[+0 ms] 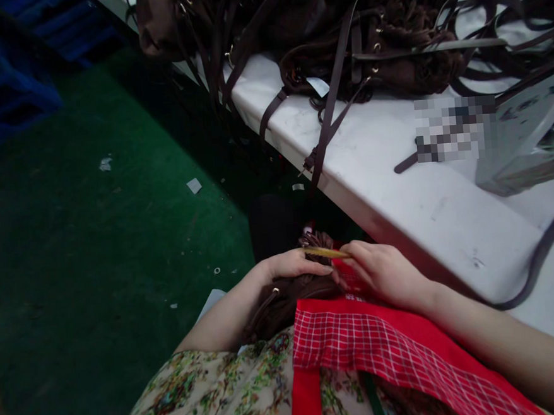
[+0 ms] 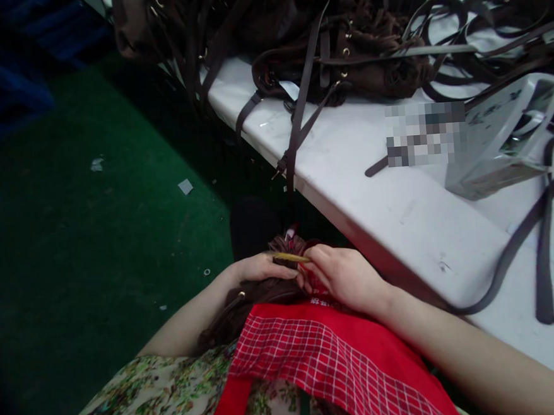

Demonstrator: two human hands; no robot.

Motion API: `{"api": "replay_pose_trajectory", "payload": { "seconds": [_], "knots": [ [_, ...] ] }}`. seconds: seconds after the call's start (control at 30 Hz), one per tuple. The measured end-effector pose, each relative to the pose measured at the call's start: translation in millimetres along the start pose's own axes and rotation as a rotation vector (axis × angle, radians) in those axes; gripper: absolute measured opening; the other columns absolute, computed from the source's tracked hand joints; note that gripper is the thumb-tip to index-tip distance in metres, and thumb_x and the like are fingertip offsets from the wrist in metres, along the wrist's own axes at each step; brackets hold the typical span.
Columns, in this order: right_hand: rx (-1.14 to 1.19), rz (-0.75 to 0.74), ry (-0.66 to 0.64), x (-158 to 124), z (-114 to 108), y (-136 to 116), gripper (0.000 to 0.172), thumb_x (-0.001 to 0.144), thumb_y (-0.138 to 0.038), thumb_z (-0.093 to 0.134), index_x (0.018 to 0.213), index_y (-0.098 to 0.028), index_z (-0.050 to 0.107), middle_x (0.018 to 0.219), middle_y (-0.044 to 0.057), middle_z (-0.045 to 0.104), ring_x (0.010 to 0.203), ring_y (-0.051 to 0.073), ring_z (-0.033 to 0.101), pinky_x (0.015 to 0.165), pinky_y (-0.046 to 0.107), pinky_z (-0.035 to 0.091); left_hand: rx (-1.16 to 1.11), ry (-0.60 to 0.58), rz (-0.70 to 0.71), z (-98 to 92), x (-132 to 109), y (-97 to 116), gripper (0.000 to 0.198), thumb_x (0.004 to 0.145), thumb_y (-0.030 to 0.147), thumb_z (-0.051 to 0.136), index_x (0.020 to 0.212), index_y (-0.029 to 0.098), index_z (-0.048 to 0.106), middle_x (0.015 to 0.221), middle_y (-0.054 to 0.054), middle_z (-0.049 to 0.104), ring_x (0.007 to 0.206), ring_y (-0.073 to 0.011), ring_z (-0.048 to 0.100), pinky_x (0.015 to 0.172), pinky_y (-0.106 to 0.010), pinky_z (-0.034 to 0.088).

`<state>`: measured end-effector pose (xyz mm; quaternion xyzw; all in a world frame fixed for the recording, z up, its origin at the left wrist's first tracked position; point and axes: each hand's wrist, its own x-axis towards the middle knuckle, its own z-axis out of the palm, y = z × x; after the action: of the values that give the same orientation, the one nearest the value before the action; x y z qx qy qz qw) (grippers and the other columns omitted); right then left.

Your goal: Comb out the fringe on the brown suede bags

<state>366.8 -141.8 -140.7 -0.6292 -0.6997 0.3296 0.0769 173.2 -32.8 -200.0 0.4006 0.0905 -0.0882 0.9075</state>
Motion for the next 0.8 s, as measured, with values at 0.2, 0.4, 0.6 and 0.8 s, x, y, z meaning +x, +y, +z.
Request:
{"api": "replay_pose_trajectory", "payload": {
  "seconds": [0.2, 0.4, 0.6, 0.8],
  "knots": [
    [-0.324, -0.052, -0.098, 19, 12, -16, 0.015, 0.095, -0.027, 0.041, 0.090, -0.020, 0.053, 0.084, 0.005, 0.061, 0.068, 0.016, 0.059, 0.057, 0.027, 0.035, 0.001, 0.005, 0.007, 4.5, 3, -3, 0.023, 0.083, 0.035, 0.063, 0.084, 0.014, 0.070, 0.093, -0.008, 0.071, 0.096, -0.0204, 0.064, 0.100, -0.034, 0.043],
    [-0.370, 0.035, -0.202, 26, 13, -13, 0.014, 0.094, -0.023, 0.041, 0.099, -0.019, 0.053, 0.091, 0.007, 0.062, 0.072, 0.016, 0.063, 0.057, 0.025, 0.038, 0.035, 0.041, 0.060, 10.8, 5, -9, 0.027, 0.085, 0.039, 0.060, 0.081, 0.012, 0.062, 0.090, -0.009, 0.070, 0.090, -0.0191, 0.063, 0.094, -0.035, 0.045],
    [-0.281, 0.229, -0.256, 49, 40, 7, 0.023, 0.094, -0.030, 0.042, 0.110, -0.018, 0.052, 0.095, 0.010, 0.066, 0.078, 0.021, 0.067, 0.056, 0.025, 0.040, 0.472, 0.250, -0.037, 14.4, 18, -17, 0.048, 0.095, 0.046, 0.034, 0.074, 0.013, 0.062, 0.078, -0.008, 0.068, 0.079, -0.0171, 0.063, 0.090, -0.032, 0.047],
    [-0.118, 0.340, -0.320, 72, 61, 36, 0.028, 0.093, -0.038, 0.046, 0.107, -0.016, 0.058, 0.091, 0.011, 0.070, 0.084, 0.023, 0.067, 0.066, 0.029, 0.046, 0.807, 0.339, -0.079, 8.3, 29, -20, 0.026, 0.087, 0.025, 0.045, 0.096, 0.011, 0.065, 0.103, -0.010, 0.068, 0.098, -0.0217, 0.061, 0.094, -0.032, 0.045]
  ]
}}
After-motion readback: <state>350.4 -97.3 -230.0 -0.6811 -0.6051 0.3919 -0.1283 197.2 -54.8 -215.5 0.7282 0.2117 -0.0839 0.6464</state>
